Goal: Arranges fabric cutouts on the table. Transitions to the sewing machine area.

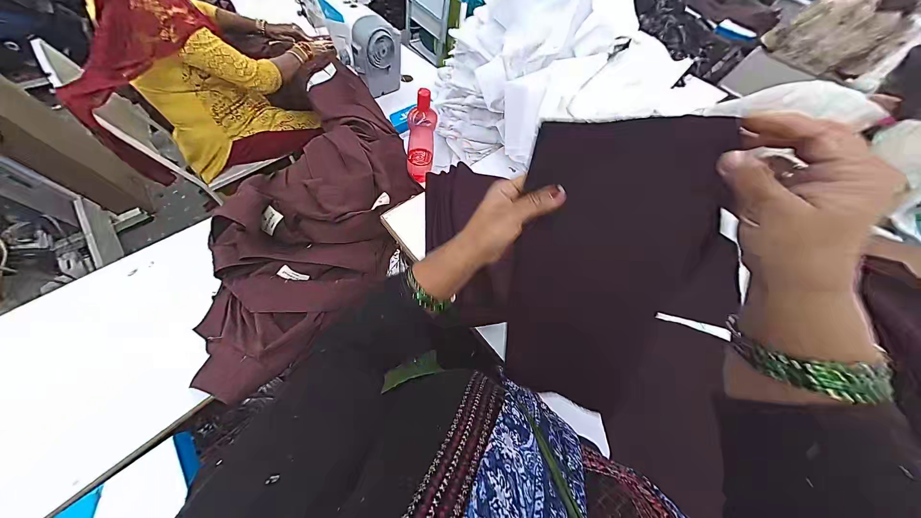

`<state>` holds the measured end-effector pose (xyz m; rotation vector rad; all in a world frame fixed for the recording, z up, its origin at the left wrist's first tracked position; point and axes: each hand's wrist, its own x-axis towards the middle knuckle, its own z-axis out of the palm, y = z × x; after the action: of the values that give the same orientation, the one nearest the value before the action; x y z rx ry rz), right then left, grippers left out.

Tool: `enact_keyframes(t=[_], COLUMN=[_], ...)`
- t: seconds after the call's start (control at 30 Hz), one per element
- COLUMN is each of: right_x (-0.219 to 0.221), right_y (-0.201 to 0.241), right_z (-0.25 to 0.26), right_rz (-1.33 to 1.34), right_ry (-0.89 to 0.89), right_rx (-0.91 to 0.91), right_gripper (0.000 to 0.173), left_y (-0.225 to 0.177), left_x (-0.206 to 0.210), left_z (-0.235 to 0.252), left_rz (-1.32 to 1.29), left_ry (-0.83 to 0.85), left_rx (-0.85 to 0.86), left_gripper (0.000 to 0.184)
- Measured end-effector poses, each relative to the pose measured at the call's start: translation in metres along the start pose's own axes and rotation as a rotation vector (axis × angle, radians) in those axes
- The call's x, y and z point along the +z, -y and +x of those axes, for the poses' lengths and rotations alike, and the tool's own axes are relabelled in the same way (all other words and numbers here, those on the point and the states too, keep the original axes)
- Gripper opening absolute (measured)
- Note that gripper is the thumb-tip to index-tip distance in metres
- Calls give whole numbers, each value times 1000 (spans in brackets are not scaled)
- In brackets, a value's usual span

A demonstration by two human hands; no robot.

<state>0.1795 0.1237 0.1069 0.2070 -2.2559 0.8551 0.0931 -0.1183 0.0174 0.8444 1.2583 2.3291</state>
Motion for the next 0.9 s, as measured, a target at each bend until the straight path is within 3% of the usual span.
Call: enact_keyframes(t=[0.1,0.2,0.3,0.37,0.43,0.5,0.57,0.67,0.77,0.9], right_x=[4,-4,-21,-32,-37,-32,-18,-1,1,4], right_y=[-19,-27,-36,-26,-14,-3,4,5,4,-7], right_z=[-22,-91,-180,-246,-297,-339,-372,-389,-388,-396], right_rz=[-61,-102,-162,-213,-328,-416,-443,-525,-567,-524], right_ry=[-34,-21,30,-11,-89,-132,-122,-121,-159,-254], right_rx=[195,227,285,421,530,587,606,560,531,418], right_gripper=[47,44,38,35,33,31,28,26,26,24], left_y=[39,79,61,44,33,40,70,124,158,175], left_x=[-54,-136,-151,-125,-81,-27,24,80,104,91], left_z=[61,78,78,84,97,103,99,90,87,81], left_rz=[366,845,1032,1085,1128,1153,1146,1268,1593,1691], left_ry=[-279,-308,-352,-287,-95,241,623,1033,1168,1059], left_rx=[-167,-366,-379,-275,-171,-69,29,-22,-156,-224], left_gripper=[23,44,63,63,44,28,25,23,26,29])
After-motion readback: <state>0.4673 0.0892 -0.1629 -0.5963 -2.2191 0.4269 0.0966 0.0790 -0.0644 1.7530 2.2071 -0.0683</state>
